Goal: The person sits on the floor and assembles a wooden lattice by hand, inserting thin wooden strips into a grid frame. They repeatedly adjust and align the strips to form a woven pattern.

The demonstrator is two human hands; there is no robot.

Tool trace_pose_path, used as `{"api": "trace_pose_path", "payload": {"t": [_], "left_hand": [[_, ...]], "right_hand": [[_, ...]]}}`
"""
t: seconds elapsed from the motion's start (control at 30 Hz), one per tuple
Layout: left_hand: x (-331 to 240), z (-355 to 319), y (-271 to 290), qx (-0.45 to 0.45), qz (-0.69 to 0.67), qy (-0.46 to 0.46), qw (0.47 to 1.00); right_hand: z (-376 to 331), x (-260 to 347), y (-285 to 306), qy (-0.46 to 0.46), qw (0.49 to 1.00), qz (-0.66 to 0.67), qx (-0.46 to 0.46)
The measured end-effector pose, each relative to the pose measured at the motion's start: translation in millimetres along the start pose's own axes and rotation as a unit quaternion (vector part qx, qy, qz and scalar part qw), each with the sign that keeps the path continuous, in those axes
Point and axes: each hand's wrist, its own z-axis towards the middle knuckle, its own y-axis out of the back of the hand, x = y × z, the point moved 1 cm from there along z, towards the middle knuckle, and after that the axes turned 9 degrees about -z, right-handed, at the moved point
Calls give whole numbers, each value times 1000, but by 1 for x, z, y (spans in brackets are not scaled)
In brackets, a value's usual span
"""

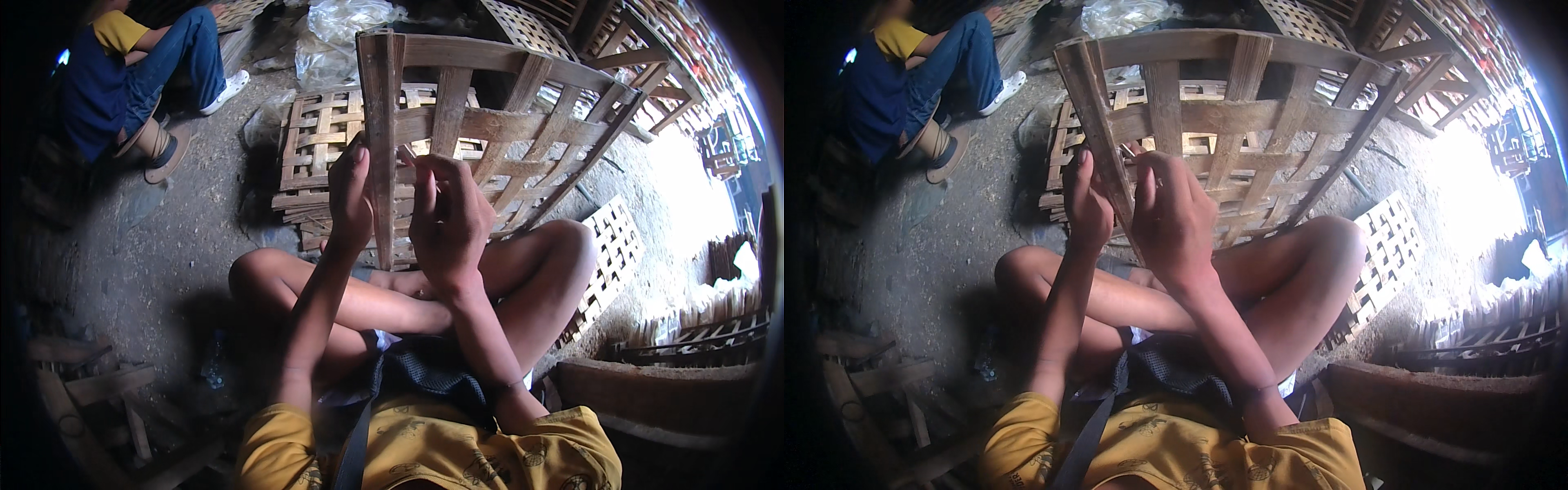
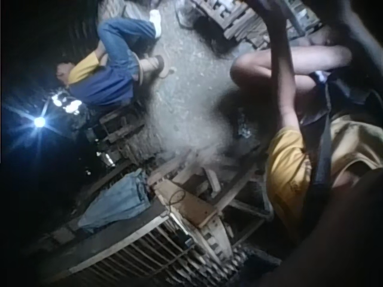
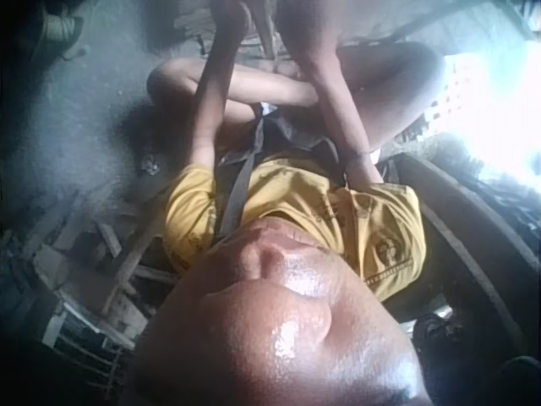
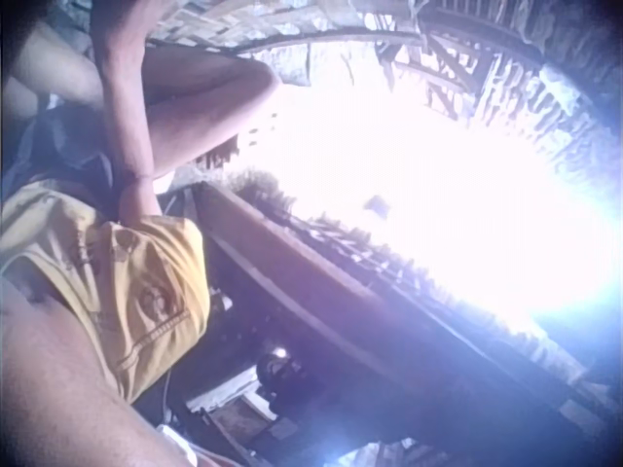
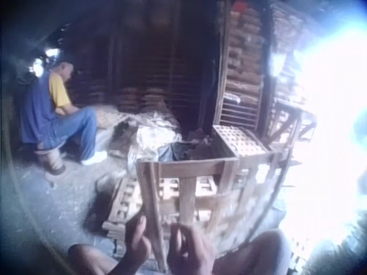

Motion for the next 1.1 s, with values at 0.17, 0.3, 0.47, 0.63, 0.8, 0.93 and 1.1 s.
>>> {"api": "trace_pose_path", "payload": {"t": [0.17,0.3,0.47,0.63,0.8,0.93,1.1], "left_hand": [[8,-1,10,-8,-38,24,999],[3,-1,5,24,-34,13,999],[1,3,6,28,-12,7,1000],[-6,0,-4,55,-19,18,998],[-5,0,-3,37,-20,27,999],[3,-3,5,26,-35,34,998],[8,-2,10,48,-93,85,991]], "right_hand": [[2,-2,0,-1,1000,1,24],[2,0,0,5,999,-21,41],[18,-1,14,63,979,-128,145],[31,10,32,64,967,-147,196],[21,6,27,40,980,-106,161],[17,9,22,16,988,-70,140],[0,5,-6,-77,994,48,68]]}}
